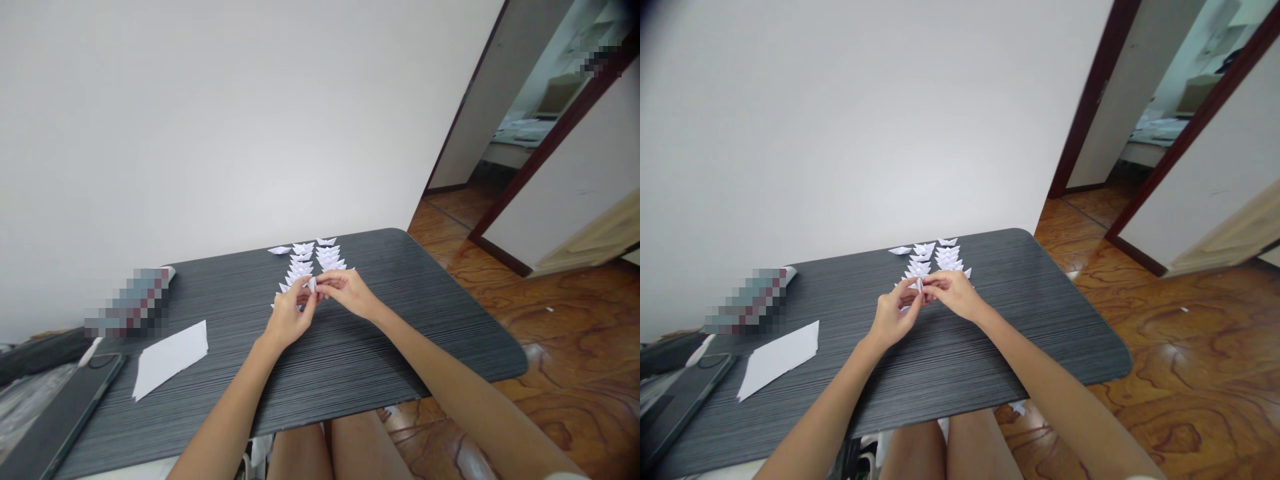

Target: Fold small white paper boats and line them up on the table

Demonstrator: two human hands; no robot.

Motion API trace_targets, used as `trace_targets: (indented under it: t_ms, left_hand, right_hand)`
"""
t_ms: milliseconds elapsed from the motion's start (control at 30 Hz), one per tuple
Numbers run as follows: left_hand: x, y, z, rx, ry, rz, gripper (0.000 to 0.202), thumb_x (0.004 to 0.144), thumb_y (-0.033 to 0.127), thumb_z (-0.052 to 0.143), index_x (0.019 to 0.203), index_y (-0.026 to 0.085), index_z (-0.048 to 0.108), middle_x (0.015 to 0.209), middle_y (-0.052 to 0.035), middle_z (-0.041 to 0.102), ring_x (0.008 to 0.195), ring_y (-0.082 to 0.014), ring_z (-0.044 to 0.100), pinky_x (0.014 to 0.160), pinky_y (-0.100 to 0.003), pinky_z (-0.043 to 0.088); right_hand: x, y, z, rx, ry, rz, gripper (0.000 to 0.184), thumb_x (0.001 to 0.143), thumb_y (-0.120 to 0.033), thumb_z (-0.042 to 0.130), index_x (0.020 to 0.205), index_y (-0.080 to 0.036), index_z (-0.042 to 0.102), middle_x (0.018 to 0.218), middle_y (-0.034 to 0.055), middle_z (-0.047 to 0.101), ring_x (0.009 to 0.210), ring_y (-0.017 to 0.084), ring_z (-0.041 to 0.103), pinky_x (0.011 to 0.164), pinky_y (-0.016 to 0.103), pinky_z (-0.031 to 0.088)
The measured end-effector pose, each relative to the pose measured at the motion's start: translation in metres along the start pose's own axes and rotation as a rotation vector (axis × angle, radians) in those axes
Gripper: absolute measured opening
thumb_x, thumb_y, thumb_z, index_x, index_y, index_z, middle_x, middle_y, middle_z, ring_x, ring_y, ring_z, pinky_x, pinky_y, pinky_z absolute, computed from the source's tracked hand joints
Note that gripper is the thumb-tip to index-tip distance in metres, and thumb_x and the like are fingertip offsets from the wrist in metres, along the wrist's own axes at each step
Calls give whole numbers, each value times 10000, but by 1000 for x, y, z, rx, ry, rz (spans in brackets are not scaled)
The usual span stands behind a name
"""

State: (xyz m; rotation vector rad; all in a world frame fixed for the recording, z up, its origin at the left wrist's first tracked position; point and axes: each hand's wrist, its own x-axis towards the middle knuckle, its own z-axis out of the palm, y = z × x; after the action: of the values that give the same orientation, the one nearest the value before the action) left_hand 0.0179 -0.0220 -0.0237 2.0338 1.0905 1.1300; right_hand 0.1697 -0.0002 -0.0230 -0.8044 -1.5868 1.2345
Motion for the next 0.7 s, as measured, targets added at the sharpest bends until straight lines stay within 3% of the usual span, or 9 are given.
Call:
trace_targets:
  t_ms: [233,467,700]
  left_hand:
    - [0,-2,0,-61,20,-51,288,780,242,447,1050,143,458,743,-43,658,654,-137,639,656,-244,517]
    - [6,9,-2,-475,72,-200,329,731,212,511,1033,136,405,744,-40,667,687,-163,647,692,-308,523]
    - [10,10,-5,-629,38,-344,286,692,314,584,837,68,579,714,-84,672,696,-213,649,710,-359,530]
  right_hand:
    - [-4,0,7,-95,62,-105,214,745,-268,524,908,-145,587,684,15,593,544,98,561,540,233,478]
    - [-5,-8,6,-125,68,-174,148,756,-225,501,814,-154,618,739,33,583,557,96,554,549,240,481]
    - [-5,-9,-1,-296,88,-292,153,749,-170,486,791,-177,633,786,51,601,657,132,573,618,284,489]
